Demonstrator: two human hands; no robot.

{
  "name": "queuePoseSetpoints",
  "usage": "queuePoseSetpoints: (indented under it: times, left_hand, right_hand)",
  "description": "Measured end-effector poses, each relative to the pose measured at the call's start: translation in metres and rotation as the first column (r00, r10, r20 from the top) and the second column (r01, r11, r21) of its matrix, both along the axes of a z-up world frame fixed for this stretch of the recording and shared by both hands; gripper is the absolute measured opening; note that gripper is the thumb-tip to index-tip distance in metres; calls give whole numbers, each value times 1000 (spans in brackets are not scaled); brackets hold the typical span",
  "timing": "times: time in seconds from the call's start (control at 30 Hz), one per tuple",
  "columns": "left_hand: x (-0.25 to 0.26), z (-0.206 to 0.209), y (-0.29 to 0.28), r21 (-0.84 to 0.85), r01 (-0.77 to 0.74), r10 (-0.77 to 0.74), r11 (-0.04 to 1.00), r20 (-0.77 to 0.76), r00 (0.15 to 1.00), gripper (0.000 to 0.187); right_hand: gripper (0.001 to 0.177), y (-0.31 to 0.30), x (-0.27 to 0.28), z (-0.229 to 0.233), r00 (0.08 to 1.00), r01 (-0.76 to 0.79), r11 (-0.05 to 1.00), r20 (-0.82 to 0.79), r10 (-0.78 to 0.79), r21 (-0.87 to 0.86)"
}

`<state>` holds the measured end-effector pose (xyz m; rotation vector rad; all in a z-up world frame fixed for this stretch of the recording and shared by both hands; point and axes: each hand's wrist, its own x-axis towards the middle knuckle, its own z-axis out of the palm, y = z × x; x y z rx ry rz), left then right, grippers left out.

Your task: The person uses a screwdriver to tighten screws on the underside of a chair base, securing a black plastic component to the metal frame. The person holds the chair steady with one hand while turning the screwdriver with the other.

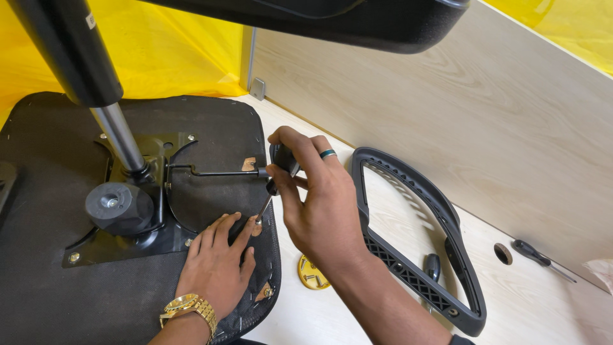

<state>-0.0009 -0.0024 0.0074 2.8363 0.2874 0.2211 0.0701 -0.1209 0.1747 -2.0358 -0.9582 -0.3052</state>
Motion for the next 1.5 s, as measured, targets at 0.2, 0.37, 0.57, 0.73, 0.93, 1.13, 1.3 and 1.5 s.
queuePoseSetpoints:
  times: [0.2, 0.37, 0.57, 0.73, 0.93, 1.13, 1.3, 1.5]
  left_hand:
    - [0, 0, -1, -8, -2, 2, 1000, 15, 1000, 62]
    - [-2, -2, 1, -18, -2, 2, 1000, 26, 1000, 61]
    - [-2, -2, 0, -19, 7, -6, 1000, 76, 997, 62]
    - [-1, -2, -1, -23, 0, 2, 1000, 90, 996, 60]
    - [0, -4, 1, 0, 7, -7, 1000, 50, 999, 60]
    - [1, -7, 2, 25, 11, -11, 1000, 29, 1000, 63]
    - [2, -10, 2, 10, 12, -13, 1000, 34, 999, 62]
    - [5, -9, 1, -28, -12, 12, 1000, -1, 1000, 61]
  right_hand:
    - [33, 8, -3, 5, 996, 48, 994, -72, -55, -99]
    - [47, 3, -9, 5, 992, -128, 992, 19, 127, 15]
    - [50, -1, -13, -7, 997, -66, 998, -31, 66, -6]
    - [42, -1, -8, -13, 999, -35, 998, -1, 35, 54]
    - [37, 1, -7, -15, 999, 29, 999, 28, -31, 46]
    - [38, 1, -12, -14, 995, 90, 996, 44, -91, 25]
    - [38, 1, -14, -16, 991, 109, 992, 74, -113, 64]
    - [35, 8, -11, -16, 985, 152, 987, 69, -155, 50]
